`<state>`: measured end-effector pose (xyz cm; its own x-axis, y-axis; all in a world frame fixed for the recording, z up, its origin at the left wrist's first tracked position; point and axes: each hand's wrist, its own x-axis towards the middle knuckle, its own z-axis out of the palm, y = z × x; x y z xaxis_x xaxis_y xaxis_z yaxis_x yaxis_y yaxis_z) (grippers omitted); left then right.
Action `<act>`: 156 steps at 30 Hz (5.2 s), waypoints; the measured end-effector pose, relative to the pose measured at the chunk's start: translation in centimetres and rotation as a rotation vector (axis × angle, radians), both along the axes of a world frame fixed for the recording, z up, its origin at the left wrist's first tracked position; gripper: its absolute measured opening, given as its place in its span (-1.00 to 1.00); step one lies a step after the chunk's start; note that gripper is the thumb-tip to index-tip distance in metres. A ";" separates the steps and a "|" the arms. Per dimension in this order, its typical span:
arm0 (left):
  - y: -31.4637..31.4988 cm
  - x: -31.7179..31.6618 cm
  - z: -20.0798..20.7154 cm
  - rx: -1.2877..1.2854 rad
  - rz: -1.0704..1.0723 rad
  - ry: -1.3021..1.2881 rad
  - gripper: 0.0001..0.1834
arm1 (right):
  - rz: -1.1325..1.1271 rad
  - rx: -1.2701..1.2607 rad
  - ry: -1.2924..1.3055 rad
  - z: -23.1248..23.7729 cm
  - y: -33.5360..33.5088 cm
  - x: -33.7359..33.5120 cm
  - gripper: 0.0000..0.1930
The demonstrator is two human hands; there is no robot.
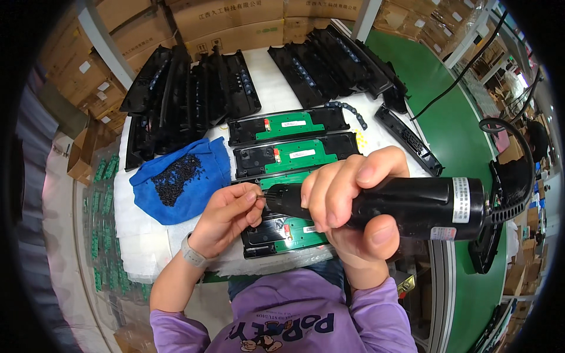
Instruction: Assembling electronic cartridges by inserting circuit boards into housings and securing them with an electric screwdriver.
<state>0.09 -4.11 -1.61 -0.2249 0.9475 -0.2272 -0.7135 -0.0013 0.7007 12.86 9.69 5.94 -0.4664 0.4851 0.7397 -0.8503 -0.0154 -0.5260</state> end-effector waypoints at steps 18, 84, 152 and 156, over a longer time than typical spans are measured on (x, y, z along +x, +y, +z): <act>0.1 -0.5 0.9 -0.072 -0.045 0.383 -0.83 | 0.117 -0.211 -0.056 -1.1 0.9 0.8 -0.59; 0.3 1.9 0.2 0.077 0.133 0.807 -0.81 | 0.188 -0.058 -0.074 -0.7 2.5 2.0 -0.63; 0.6 2.7 -0.5 -0.002 0.089 0.614 -0.86 | -0.076 0.103 -0.561 -1.7 0.4 7.1 -0.58; 0.6 2.9 0.0 -0.046 0.079 0.585 -0.84 | 0.107 0.030 -0.287 -1.5 2.2 6.2 -0.60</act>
